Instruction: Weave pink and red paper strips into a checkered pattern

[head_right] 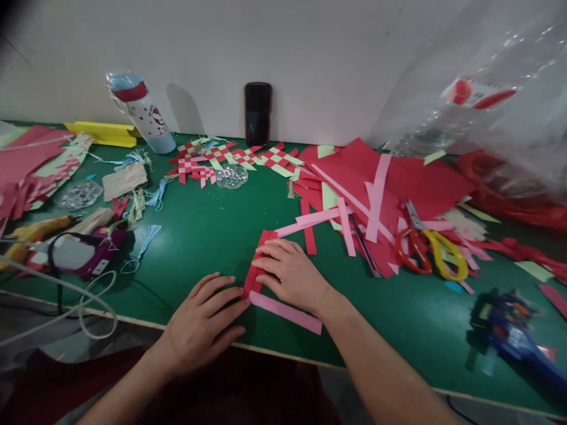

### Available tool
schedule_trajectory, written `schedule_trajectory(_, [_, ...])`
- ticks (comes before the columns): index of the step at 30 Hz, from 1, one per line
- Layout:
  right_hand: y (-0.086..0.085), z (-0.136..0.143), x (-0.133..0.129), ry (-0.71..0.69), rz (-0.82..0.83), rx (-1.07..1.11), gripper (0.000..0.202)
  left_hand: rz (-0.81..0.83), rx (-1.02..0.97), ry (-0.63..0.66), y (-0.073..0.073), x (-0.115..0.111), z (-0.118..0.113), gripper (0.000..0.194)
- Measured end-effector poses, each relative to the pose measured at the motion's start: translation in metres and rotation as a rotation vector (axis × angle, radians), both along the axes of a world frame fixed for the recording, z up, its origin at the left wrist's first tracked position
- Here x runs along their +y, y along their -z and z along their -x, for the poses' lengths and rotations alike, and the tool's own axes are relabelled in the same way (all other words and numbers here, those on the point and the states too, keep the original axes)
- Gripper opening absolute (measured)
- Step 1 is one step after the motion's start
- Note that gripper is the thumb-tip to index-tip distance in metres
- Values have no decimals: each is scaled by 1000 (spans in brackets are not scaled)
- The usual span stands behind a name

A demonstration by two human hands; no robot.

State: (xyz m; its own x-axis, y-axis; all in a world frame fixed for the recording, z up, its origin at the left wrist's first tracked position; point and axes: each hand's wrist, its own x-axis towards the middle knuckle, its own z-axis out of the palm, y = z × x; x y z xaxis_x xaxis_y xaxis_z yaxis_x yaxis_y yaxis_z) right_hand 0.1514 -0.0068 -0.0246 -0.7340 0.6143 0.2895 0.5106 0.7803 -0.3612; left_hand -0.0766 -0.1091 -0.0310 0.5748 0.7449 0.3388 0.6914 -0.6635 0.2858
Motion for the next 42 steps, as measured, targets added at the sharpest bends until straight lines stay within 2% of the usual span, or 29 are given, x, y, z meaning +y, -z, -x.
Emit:
schedule_trajectory(5, [-15, -6, -9, 40, -70, -10, 29, 1, -1, -1, 0, 0, 0, 32])
schedule_trajectory(9, [-26, -10, -40, 96, -142, -43, 27, -4, 1, -8, 1, 0, 0, 33])
schedule_trajectory(13, [-19, -11, -77, 109, -148, -73, 29, 9, 7, -9, 1, 0, 0, 31])
schedule_trajectory(16, [-7, -12, -91, 156, -149, -85, 33, 11, 23, 0, 1, 0, 1, 32])
schedule_trajectory(22, [1, -14, -92, 170, -151, -61, 33, 19, 33, -25, -6, 3, -1, 29])
schedule_trajectory(27, [-1, -12, -92, 192, -159, -7, 28, 52, 117, -6, -12, 20, -6, 35])
schedule_trajectory(33, [-2, -13, -92, 183, -157, 0, 29, 53, 114, -2, -7, 40, -11, 29])
schedule_trajectory(42, [-2, -19, -90, 155, -135, -30, 30, 70, 36, -18, -3, 42, -11, 32])
